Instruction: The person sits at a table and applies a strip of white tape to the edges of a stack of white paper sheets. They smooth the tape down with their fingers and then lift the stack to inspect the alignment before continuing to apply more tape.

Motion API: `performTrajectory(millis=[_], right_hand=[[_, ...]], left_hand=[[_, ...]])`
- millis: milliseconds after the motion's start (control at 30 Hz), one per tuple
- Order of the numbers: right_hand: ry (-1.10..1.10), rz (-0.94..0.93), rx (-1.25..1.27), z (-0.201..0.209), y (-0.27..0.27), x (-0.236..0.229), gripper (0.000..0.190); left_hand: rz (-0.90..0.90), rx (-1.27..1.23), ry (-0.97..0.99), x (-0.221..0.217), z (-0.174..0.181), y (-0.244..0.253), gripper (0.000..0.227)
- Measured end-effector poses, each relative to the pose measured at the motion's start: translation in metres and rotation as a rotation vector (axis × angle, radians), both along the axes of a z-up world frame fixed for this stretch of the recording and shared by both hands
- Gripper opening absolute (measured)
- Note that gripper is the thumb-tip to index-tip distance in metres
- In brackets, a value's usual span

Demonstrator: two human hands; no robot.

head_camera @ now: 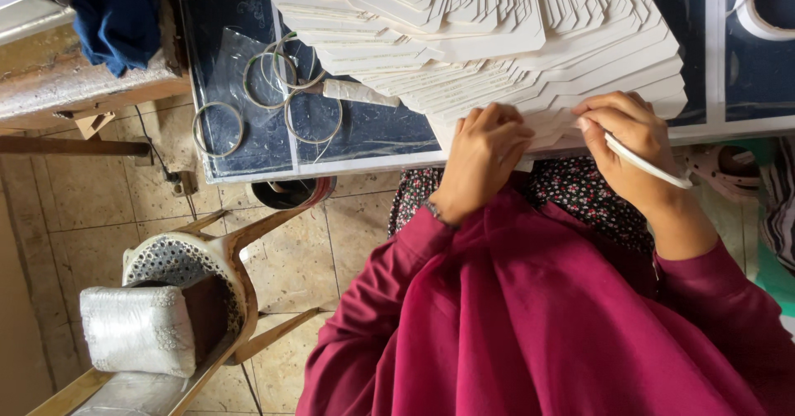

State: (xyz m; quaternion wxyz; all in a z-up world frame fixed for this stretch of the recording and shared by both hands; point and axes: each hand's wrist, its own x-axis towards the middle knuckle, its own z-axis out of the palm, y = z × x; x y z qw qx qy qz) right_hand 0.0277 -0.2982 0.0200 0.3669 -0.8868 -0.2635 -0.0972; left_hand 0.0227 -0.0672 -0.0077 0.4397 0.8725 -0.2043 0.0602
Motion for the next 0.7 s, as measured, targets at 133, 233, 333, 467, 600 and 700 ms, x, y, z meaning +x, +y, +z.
performTrajectory(millis=[133,233,333,467,600,700], right_hand=[[0.019,-0.004,-0.033,-0.001,-0.002,-0.004,0.017],[-0.06,-0.057,-0.089,-0.011,-0.007,-0.009,0.018],[-0.079,-0.148,-0.096,-0.043,-0.017,-0.013,0.02],[-0.105,-0.174,0.287,-0.074,-0.012,-0.028,0.034],[0.235,-0.312,0.593,-0.02,-0.016,-0.029,0.049],[0.212,-0.114,0.187,0.012,-0.02,-0.011,0.029]], left_hand=[[0.135,0.175,0.183,0.015,-0.005,-0.031,0.014],[0.262,0.218,0.235,0.016,-0.004,-0.044,0.016],[0.304,0.205,0.238,0.016,-0.001,-0.047,0.019],[0.325,0.233,0.248,0.015,0.001,-0.05,0.018],[0.329,0.222,0.234,0.016,-0.003,-0.049,0.017],[0.234,0.112,0.212,0.019,-0.032,-0.038,0.012]])
